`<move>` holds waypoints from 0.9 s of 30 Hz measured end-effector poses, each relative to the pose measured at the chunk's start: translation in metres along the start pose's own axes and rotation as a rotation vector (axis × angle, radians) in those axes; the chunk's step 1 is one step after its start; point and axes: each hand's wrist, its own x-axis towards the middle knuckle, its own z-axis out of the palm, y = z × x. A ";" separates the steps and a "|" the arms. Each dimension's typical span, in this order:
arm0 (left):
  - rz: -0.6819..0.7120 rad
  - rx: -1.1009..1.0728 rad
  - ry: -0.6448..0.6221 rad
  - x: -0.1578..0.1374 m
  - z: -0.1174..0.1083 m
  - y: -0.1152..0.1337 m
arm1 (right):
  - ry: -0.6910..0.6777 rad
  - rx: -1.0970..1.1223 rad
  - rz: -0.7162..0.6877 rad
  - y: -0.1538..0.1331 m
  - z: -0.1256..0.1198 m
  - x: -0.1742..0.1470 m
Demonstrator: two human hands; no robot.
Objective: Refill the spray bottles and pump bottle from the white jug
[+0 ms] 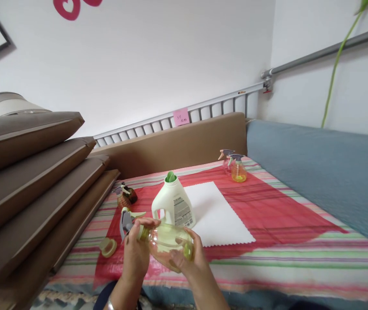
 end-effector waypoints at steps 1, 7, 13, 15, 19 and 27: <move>-0.013 -0.027 -0.004 0.001 0.000 -0.001 | 0.003 -0.002 -0.002 0.001 -0.001 0.001; -0.040 -0.077 -0.007 0.005 -0.003 -0.003 | 0.005 -0.038 0.002 0.013 -0.004 0.007; -0.107 -0.129 -0.028 0.006 -0.005 -0.008 | 0.032 -0.053 -0.027 0.013 -0.006 0.005; -0.130 -0.122 -0.024 0.007 -0.006 -0.010 | 0.041 -0.050 -0.036 0.010 -0.003 0.002; -0.125 -0.089 -0.004 0.008 -0.005 -0.008 | -0.001 0.043 -0.046 0.007 0.006 -0.006; -0.165 -0.191 -0.086 0.011 -0.005 0.006 | -0.305 -0.013 0.295 0.002 -0.005 -0.010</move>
